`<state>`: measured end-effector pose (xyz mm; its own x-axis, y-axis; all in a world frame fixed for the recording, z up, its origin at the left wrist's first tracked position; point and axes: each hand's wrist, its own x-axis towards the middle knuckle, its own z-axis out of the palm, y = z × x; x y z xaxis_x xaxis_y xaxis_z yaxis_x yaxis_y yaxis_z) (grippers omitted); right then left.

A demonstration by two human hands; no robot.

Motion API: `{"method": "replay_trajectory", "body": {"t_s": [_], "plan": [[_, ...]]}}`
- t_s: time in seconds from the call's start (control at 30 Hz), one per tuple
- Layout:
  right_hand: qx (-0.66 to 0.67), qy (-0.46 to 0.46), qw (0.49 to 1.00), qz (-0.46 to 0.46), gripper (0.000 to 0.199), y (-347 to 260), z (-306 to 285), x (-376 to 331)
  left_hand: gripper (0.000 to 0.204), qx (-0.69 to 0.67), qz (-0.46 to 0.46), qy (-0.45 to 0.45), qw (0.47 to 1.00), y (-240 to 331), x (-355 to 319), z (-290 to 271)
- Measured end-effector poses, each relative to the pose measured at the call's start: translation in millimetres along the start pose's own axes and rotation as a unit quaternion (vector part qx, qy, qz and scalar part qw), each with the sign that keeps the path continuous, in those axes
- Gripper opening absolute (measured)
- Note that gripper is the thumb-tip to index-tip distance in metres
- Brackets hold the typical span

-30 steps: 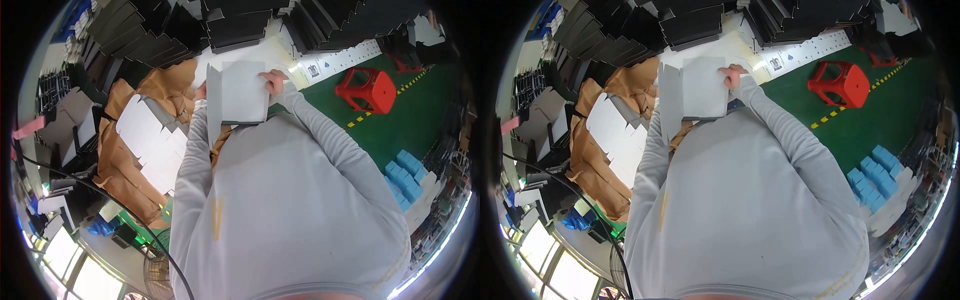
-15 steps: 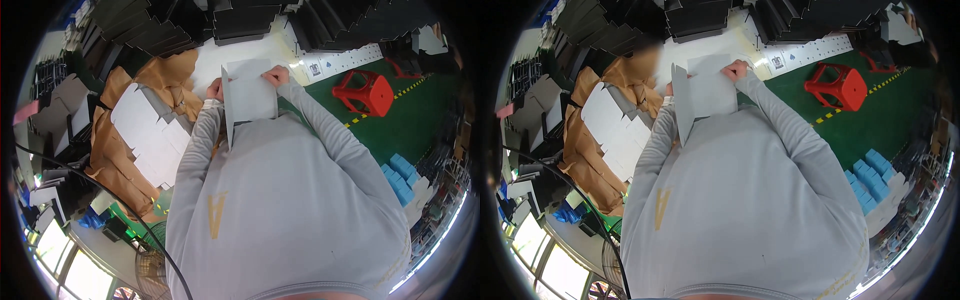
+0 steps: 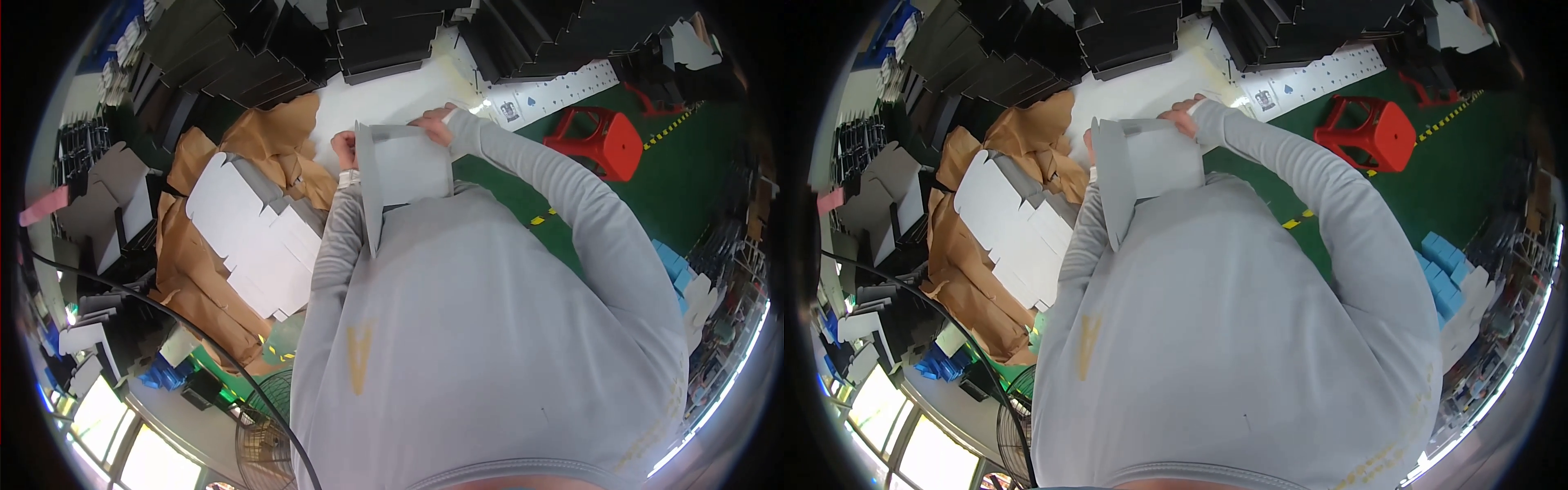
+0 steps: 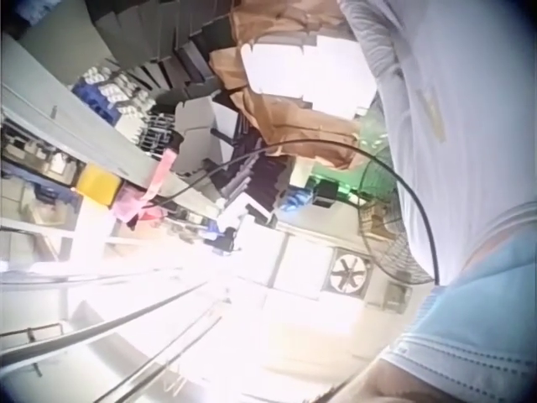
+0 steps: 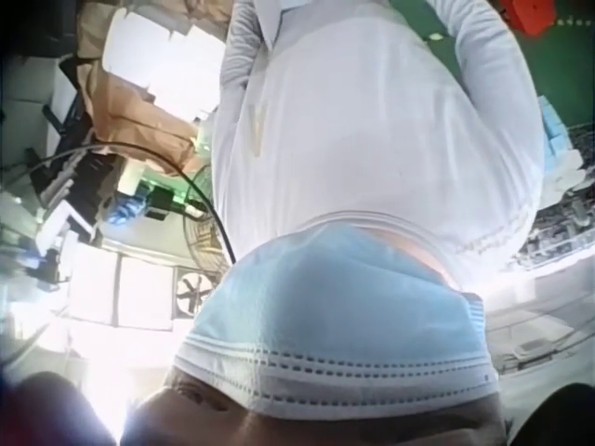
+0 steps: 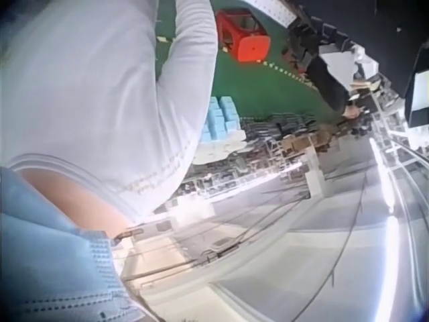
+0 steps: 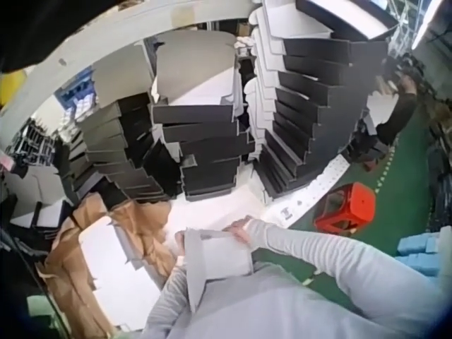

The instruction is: Folding and stacking white and black cardboard boxes at an assembly station.

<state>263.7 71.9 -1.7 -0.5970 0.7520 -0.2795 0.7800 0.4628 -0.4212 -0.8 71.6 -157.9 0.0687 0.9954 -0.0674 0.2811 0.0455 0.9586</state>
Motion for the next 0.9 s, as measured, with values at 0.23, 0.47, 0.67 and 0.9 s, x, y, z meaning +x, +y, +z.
{"method": "replay_trajectory", "body": {"t_s": [0.23,0.47,0.67,0.9], "plan": [[0.194,0.094,0.976,0.041,0.05,0,17,-20,0.052,-0.215,0.054,-0.137,0.965,185,4,3],[0.08,0.111,0.99,-0.015,0.032,-16,4,-12,0.035,-0.18,0.11,-0.067,0.975,126,23,-5],[0.265,0.188,0.945,-0.045,0.02,-1,32,2,0.015,0.037,0.328,-0.017,0.944,114,29,5],[-0.064,0.127,0.99,-0.002,0.03,-13,43,-4,0.035,-0.148,0.095,-0.096,0.98,136,7,27]]}}
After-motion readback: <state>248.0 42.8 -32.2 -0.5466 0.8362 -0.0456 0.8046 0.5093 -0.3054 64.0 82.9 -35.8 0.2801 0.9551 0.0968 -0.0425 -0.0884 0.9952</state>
